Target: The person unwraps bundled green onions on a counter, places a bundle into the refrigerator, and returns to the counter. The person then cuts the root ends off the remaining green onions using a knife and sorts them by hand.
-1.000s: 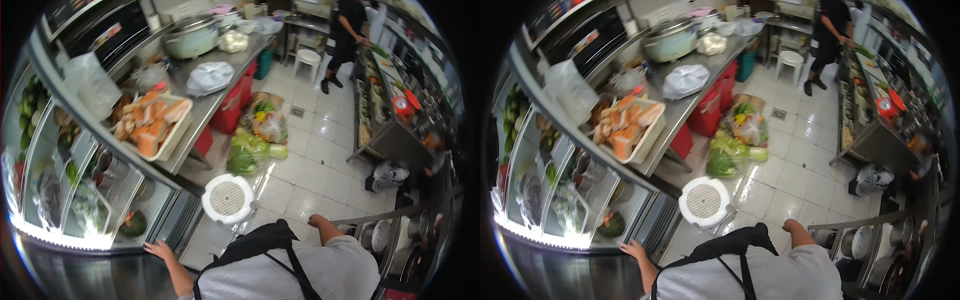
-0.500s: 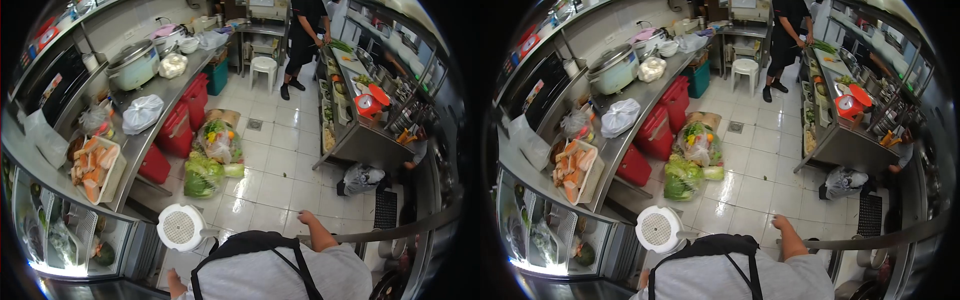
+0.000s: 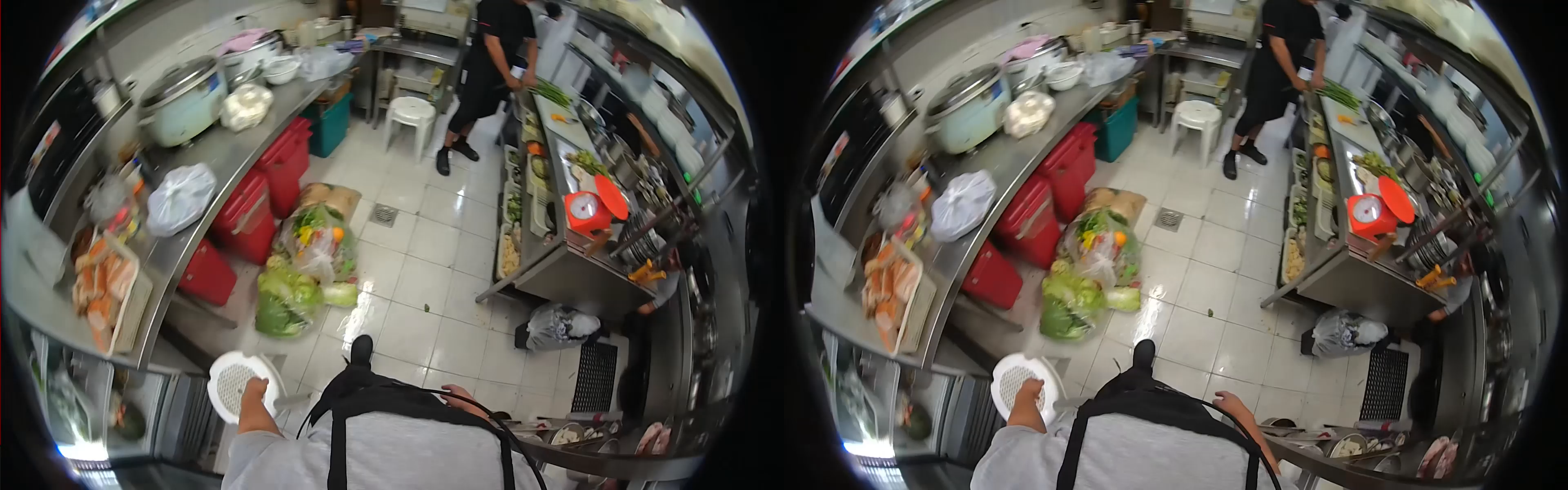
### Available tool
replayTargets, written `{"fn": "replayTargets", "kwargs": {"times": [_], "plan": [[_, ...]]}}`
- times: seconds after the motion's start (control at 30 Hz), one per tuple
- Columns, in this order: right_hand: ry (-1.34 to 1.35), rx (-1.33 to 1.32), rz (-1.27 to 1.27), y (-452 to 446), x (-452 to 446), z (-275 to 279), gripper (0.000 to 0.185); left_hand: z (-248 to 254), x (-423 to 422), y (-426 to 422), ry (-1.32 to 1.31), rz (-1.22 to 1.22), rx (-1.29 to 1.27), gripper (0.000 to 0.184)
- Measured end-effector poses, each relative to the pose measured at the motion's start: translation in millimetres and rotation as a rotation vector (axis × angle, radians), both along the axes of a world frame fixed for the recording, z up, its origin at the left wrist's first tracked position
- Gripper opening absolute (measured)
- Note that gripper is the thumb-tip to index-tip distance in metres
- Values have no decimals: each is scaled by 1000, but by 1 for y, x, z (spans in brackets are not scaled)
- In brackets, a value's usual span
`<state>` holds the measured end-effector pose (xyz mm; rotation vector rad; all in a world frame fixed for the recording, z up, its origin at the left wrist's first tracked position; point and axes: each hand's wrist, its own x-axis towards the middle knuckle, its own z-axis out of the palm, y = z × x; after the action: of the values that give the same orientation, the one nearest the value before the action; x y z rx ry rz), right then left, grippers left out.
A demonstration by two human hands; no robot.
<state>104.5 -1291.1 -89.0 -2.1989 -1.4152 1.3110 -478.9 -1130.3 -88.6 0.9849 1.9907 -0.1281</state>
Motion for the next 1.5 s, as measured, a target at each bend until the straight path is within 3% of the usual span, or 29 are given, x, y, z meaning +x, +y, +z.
{"fn": "replayTargets", "kwargs": {"times": [0.07,0.13,0.2,0.27,0.33,0.37,0.47,0.53,0.57,0.67,0.77,0.87,0.93,1.07,1.13,1.17,1.27,1.3,1.33,1.4,1.5], "plan": [[159,-204,-201,36,-4,48,44,-21,11,29,-19,3,-59,42],[132,-162,-349,35,31,18,43,-21,33,58,-102,50,-71,40],[-172,-80,-239,27,68,4,43,-13,60,102,-118,61,-117,40],[-324,-412,-206,32,88,19,39,-13,74,155,-145,8,-111,42],[-122,-296,-240,33,103,32,35,13,105,207,-110,4,-76,46],[-63,-245,-264,42,111,33,33,-3,106,236,-99,-83,23,45],[-135,-138,-388,123,118,13,35,-26,124,321,-53,-277,297,42],[-168,-93,-444,162,112,-5,36,-48,142,370,-99,-233,344,42],[-179,-69,-469,178,106,-11,36,-3,172,382,-171,-298,331,43],[123,-28,-520,269,90,51,38,-22,229,433,-189,-379,302,47],[60,-30,-503,312,115,30,39,10,281,459,-233,-477,370,48],[28,-70,-510,338,157,0,37,-3,299,488,-253,-488,337,48],[16,-148,-465,361,187,-10,35,44,310,494,-152,-448,323,45],[-34,-299,-307,428,252,-10,31,-41,264,502,-96,-146,322,39],[-107,-383,-134,470,290,-8,30,-35,264,504,-31,2,41,39],[-155,-421,-23,492,309,-10,29,-39,268,508,-16,-13,30,39],[-579,-318,961,574,373,-22,27,-49,289,520,-13,-26,14,41],[-606,-226,934,605,386,-26,29,-52,303,525,-36,-4,27,42],[-474,-298,568,640,402,-56,32,-54,321,528,-62,25,40,43],[-237,-190,-87,714,382,-4,40,15,380,552,-185,180,19,47],[-137,37,4,808,365,-6,40,-17,381,591,-221,-19,295,46]]}}
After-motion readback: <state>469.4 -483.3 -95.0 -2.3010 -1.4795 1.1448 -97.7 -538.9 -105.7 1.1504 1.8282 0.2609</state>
